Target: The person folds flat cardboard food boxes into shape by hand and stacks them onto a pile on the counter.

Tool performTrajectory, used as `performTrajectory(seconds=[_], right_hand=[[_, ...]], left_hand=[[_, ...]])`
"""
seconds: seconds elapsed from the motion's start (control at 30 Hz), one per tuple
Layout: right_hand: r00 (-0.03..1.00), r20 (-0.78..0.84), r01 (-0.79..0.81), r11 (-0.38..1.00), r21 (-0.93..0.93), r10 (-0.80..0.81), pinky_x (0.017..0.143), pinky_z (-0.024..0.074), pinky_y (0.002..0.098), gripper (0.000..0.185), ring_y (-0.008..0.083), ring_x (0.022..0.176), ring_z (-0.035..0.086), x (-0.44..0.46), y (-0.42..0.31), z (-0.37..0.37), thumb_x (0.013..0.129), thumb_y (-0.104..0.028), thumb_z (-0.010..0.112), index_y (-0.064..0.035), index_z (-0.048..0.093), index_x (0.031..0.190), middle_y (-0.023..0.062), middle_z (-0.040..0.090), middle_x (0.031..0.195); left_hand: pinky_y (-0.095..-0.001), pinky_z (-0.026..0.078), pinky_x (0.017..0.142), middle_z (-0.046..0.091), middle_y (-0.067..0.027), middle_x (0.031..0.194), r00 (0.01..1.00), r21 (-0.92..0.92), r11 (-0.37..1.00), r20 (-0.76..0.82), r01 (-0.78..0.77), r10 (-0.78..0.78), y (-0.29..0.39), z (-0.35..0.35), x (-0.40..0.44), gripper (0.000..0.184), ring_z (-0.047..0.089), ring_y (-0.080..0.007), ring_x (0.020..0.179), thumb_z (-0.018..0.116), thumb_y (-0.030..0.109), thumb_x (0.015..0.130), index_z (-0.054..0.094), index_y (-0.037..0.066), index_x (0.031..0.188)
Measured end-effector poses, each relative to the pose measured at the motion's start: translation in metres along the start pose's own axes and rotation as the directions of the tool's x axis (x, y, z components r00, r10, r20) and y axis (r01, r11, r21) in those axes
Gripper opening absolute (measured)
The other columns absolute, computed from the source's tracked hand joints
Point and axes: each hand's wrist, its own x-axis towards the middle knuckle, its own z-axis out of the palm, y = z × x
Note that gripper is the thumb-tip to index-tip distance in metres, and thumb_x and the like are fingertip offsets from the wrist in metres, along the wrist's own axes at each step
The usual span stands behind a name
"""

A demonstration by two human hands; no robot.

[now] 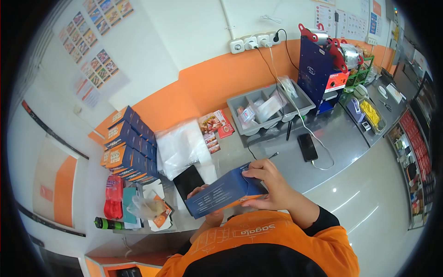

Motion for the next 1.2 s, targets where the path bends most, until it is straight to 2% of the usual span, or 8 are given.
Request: performTrajectory(seconds=[0.17, 0.47, 0.57, 0.67, 0.77, 0.87, 1.03, 1.2], right_hand=[[1.000, 0.011, 0.007, 0.999, 0.033, -0.008, 0.087, 0.0489, 0.0426, 0.077, 0.0347, 0.103, 0.057, -0.006, -0.004, -0.008, 0.064, -0.034, 0.094, -0.0046, 0.057, 0.125, 0.0165, 0.055, 0.109], [0.993, -0.079, -0.087, 0.996, -0.014, 0.085, 0.073, 0.0525, 0.0337, 0.066, 0.0281, 0.090, 0.061, -0.028, -0.005, -0.009, 0.061, -0.033, 0.097, 0.0009, 0.065, 0.109, 0.0142, 0.054, 0.103], [0.984, -0.121, -0.147, 0.984, -0.103, 0.134, 0.084, 0.0515, 0.0386, 0.065, 0.0310, 0.099, 0.060, -0.034, -0.007, -0.005, 0.072, -0.041, 0.089, 0.0007, 0.064, 0.116, 0.0157, 0.055, 0.108], [0.997, -0.073, -0.009, 0.864, -0.504, -0.033, 0.098, 0.0446, 0.0463, 0.077, 0.0373, 0.110, 0.056, -0.029, -0.005, -0.008, 0.084, -0.051, 0.074, 0.0036, 0.054, 0.135, 0.0211, 0.055, 0.118], [0.995, 0.020, -0.098, 0.990, -0.105, 0.101, 0.107, 0.0360, 0.0515, 0.089, 0.0435, 0.120, 0.050, -0.035, 0.010, 0.001, 0.092, -0.055, 0.060, 0.0076, 0.032, 0.150, 0.0272, 0.050, 0.130], [0.970, 0.108, -0.199, 0.965, -0.170, 0.219, 0.107, 0.0367, 0.0513, 0.098, 0.0465, 0.121, 0.049, -0.046, 0.020, 0.000, 0.094, -0.051, 0.060, 0.0097, 0.015, 0.155, 0.0301, 0.046, 0.135], [0.937, 0.001, -0.349, 0.937, -0.020, 0.349, 0.106, 0.0392, 0.0484, 0.104, 0.0449, 0.119, 0.051, -0.064, 0.033, 0.021, 0.089, -0.042, 0.069, 0.0087, 0.009, 0.156, 0.0295, 0.047, 0.134], [0.958, -0.100, -0.261, 0.963, 0.068, 0.267, 0.102, 0.0430, 0.0445, 0.107, 0.0363, 0.116, 0.054, -0.081, 0.058, 0.050, 0.083, -0.024, 0.078, 0.0071, 0.007, 0.157, 0.0244, 0.044, 0.134]], left_hand=[[-0.0402, 0.046, 0.103, 0.047, -0.0083, 0.130, 0.998, -0.172, 0.985, -0.053, -0.027, 0.019, 0.014, 0.017, 0.005, 0.071, 0.049, -0.0276, 0.125, 0.076, 0.036, 0.091, 0.031, 0.013, 0.142], [-0.0413, 0.047, 0.102, 0.048, -0.0081, 0.130, 0.994, -0.043, 0.994, -0.035, -0.101, 0.100, 0.019, 0.021, 0.008, 0.075, 0.049, -0.0270, 0.123, 0.078, 0.033, 0.089, 0.030, 0.016, 0.143], [-0.0407, 0.047, 0.101, 0.046, -0.0105, 0.132, 0.995, -0.047, 0.995, 0.059, -0.083, 0.086, 0.007, 0.007, 0.002, 0.077, 0.049, -0.0259, 0.124, 0.077, 0.039, 0.090, 0.029, 0.010, 0.143], [-0.0397, 0.045, 0.104, 0.042, -0.0145, 0.138, 0.982, 0.116, 0.990, 0.177, -0.083, 0.062, 0.007, 0.000, 0.001, 0.081, 0.047, -0.0246, 0.128, 0.068, 0.049, 0.094, 0.026, 0.004, 0.146], [-0.0383, 0.043, 0.106, 0.039, -0.0162, 0.142, 0.967, 0.258, 0.965, 0.252, -0.039, -0.028, 0.012, -0.001, 0.001, 0.079, 0.045, -0.0232, 0.130, 0.062, 0.049, 0.097, 0.026, 0.001, 0.148], [-0.0368, 0.041, 0.108, 0.038, -0.0167, 0.144, 0.957, 0.308, 0.950, 0.255, 0.052, -0.136, 0.020, 0.006, 0.013, 0.074, 0.044, -0.0218, 0.132, 0.058, 0.044, 0.100, 0.026, -0.001, 0.149], [-0.0343, 0.037, 0.111, 0.035, -0.0175, 0.148, 0.928, 0.285, 0.925, 0.198, 0.253, -0.315, 0.043, 0.013, 0.033, 0.065, 0.042, -0.0195, 0.135, 0.052, 0.035, 0.104, 0.028, -0.005, 0.150], [-0.0304, 0.046, 0.100, 0.056, -0.0116, 0.125, 0.876, 0.216, 0.880, 0.148, 0.424, -0.458, 0.055, -0.001, 0.046, 0.051, 0.057, -0.0158, 0.115, 0.067, 0.013, 0.096, 0.044, -0.005, 0.138]])
